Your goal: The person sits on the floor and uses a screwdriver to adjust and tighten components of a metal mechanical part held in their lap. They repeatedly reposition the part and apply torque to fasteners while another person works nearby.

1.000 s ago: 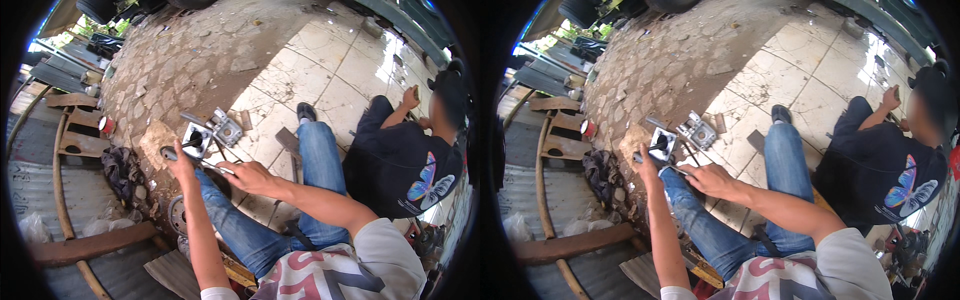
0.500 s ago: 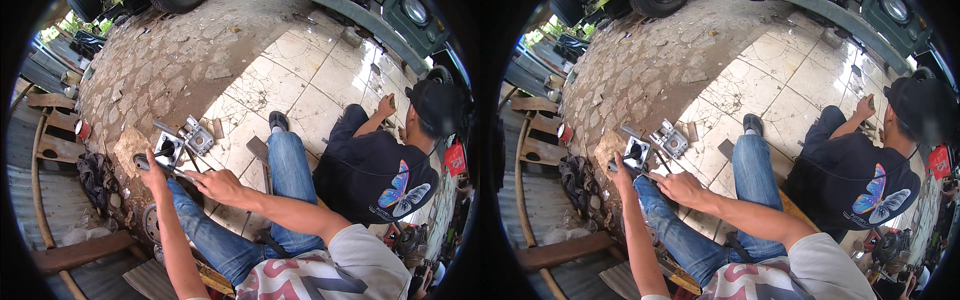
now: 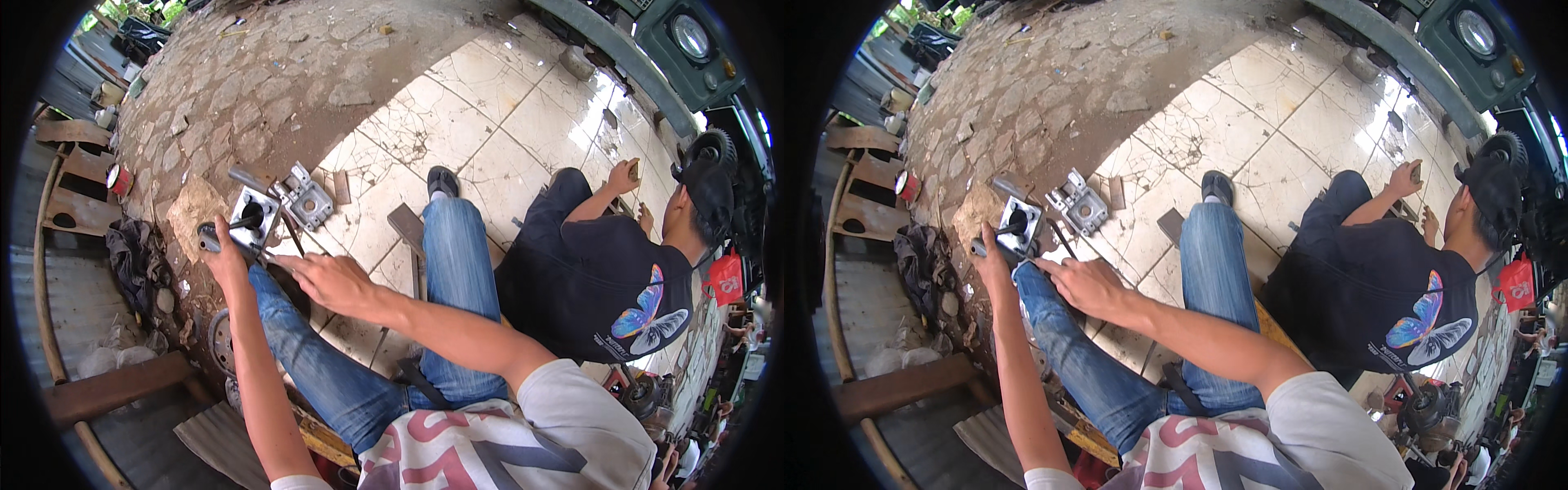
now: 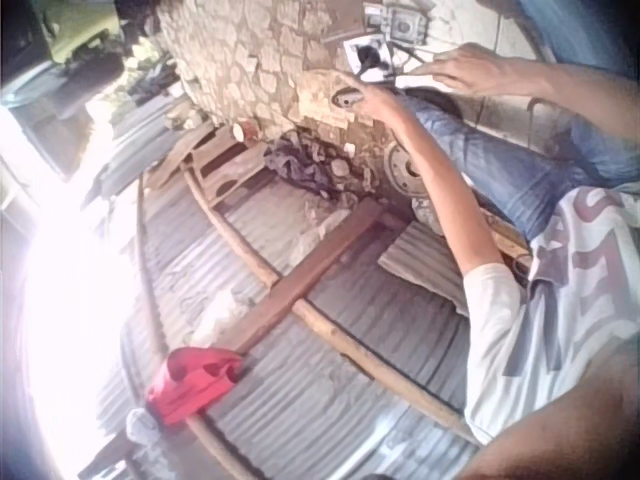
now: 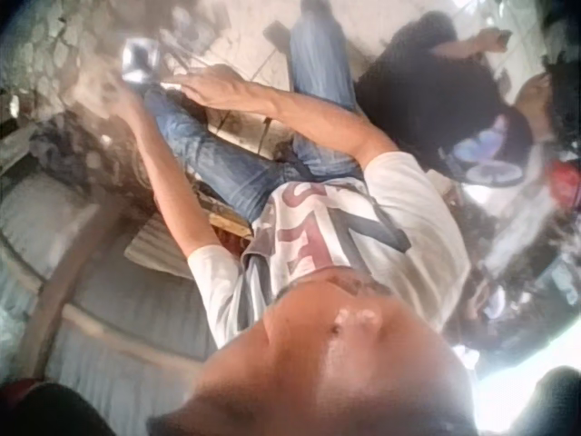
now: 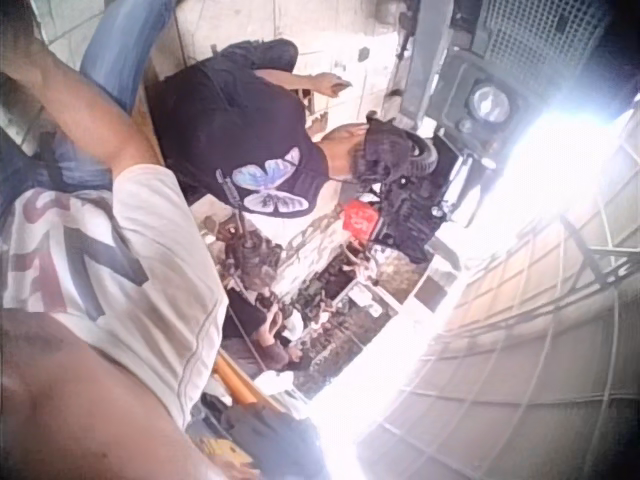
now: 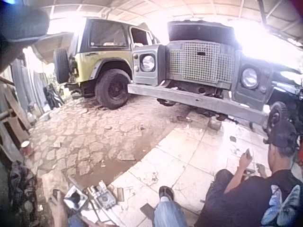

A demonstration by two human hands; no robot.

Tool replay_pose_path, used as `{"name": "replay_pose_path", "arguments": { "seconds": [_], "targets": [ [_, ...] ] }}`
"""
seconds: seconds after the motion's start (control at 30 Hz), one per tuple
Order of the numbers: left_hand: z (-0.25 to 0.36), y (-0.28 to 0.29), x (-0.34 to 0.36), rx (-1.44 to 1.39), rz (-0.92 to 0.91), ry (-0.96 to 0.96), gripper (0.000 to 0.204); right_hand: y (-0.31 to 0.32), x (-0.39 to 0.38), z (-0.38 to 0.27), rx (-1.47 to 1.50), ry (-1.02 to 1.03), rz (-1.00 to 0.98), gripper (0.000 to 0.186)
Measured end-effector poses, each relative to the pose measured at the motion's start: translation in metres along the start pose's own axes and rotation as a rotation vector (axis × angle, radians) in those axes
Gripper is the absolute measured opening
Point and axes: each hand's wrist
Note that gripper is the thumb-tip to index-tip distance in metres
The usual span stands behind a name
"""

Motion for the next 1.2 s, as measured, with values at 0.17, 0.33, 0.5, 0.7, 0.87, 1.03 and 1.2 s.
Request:
{"name": "replay_pose_path", "arguments": {
  "seconds": [0.17, 0.33, 0.5, 0.7, 0.87, 1.03, 1.2],
  "targets": [
    [-0.021, -0.001, 0.01, -0.043, 0.009, 0.006, 0.087, 0.021, 0.006, -0.011, -0.007, -0.034, 0.146, 0.041],
    [-0.018, -0.001, 0.001, -0.14, -0.008, 0.007, 0.089, 0.012, 0.0, 0.002, -0.025, 0.009, 0.154, 0.037],
    [-0.015, 0.0, 0.001, -0.084, 0.017, 0.039, 0.09, 0.007, 0.0, -0.001, -0.017, -0.017, 0.135, 0.038],
    [-0.019, -0.003, 0.004, -0.1, 0.036, -0.052, 0.1, 0.018, 0.007, -0.004, -0.12, -0.092, 0.084, 0.043],
    [-0.01, -0.004, 0.003, -0.126, 0.003, 0.037, 0.094, 0.007, 0.003, 0.001, -0.075, -0.054, 0.073, 0.045],
    [-0.008, -0.009, 0.008, -0.042, 0.046, 0.051, 0.096, 0.003, 0.002, 0.008, -0.113, 0.038, 0.049, 0.047],
    [-0.016, -0.011, 0.01, -0.065, 0.063, 0.058, 0.09, 0.009, 0.005, 0.006, -0.112, -0.005, 0.072, 0.049]
  ]
}}
Point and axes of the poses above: each hand's wrist, its own x-axis towards the middle knuckle, its own y-axis out of the back of the hand, z = x × y, and after that the axes turned 11 degrees about x, right-handed
